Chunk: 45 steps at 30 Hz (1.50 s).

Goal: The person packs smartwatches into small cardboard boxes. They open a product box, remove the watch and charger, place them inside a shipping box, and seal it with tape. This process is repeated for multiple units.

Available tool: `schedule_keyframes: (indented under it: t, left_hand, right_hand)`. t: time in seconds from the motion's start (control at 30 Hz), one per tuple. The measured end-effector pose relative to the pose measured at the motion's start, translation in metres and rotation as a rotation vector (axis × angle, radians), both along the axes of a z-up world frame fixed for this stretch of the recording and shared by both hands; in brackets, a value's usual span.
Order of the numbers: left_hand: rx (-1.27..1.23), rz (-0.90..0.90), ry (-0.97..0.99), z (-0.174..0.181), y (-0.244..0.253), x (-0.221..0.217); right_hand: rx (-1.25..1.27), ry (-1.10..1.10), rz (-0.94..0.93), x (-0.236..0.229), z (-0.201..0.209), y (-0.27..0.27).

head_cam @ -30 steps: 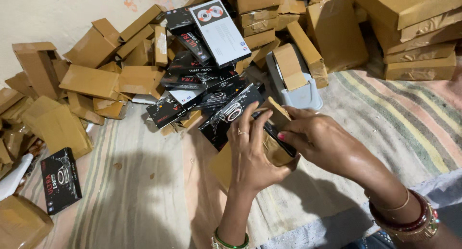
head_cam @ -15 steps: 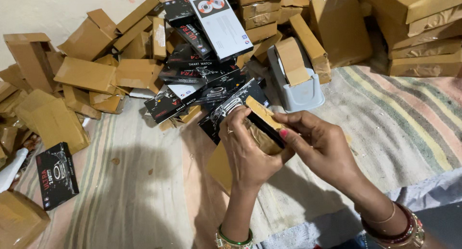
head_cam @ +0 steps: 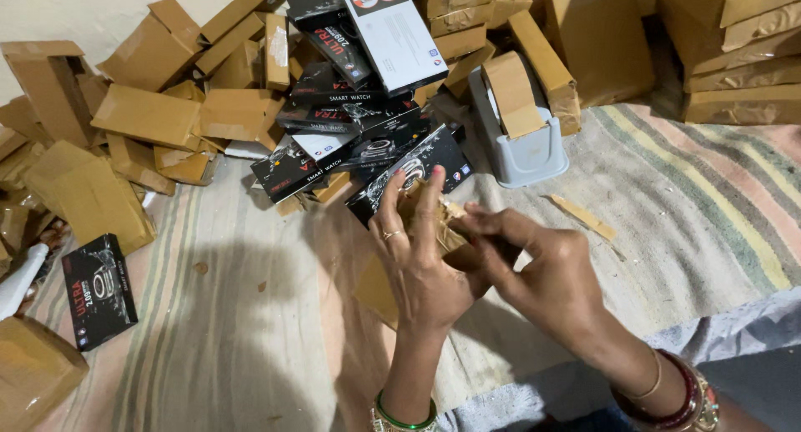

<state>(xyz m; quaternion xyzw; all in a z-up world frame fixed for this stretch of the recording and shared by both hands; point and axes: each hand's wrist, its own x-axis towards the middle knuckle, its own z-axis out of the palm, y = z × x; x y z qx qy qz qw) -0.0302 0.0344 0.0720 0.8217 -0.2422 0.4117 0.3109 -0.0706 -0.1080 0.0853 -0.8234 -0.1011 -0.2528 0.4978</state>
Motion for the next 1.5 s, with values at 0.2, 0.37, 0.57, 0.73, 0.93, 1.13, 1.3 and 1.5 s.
schedule_keyframes:
  t: [0.2,0.37,0.57,0.73,0.93,1.13,1.3,1.5]
  left_hand:
    - [-0.017,-0.028,0.07,-0.014,0.012,0.002]
    - [0.127,-0.036,0.09,-0.011,0.013,0.005]
    - [0.507,-0.061,0.404,0.0,0.001,0.028]
    - [0.727,-0.055,0.694,-0.023,-0.032,0.058]
    - [0.647,-0.037,0.625,-0.027,-0.052,0.072]
    - [0.721,0.085,0.253,-0.012,-0.098,0.14]
    - [0.72,0.091,0.202,-0.033,-0.119,0.193]
    - [0.539,0.0,0.047,-0.056,-0.106,0.206]
  right_hand:
    - [-0.281,-0.348,-0.024,-0.013,-0.001,0.014]
    - [-0.31,-0.307,-0.021,-0.021,-0.004,0.011]
    - [-0.032,0.033,0.044,0.004,-0.018,-0.035]
    - [-0.236,0.095,-0.317,0.059,-0.039,-0.079]
    - [-0.327,-0.065,-0.452,0.127,-0.063,-0.109]
    - [-0.265,0.205,-0.51,0.182,-0.07,-0.1]
    - [-0.149,0.188,-0.563,0.191,-0.066,-0.097]
    - [-0.149,0.053,-0.616,0.172,-0.08,-0.088]
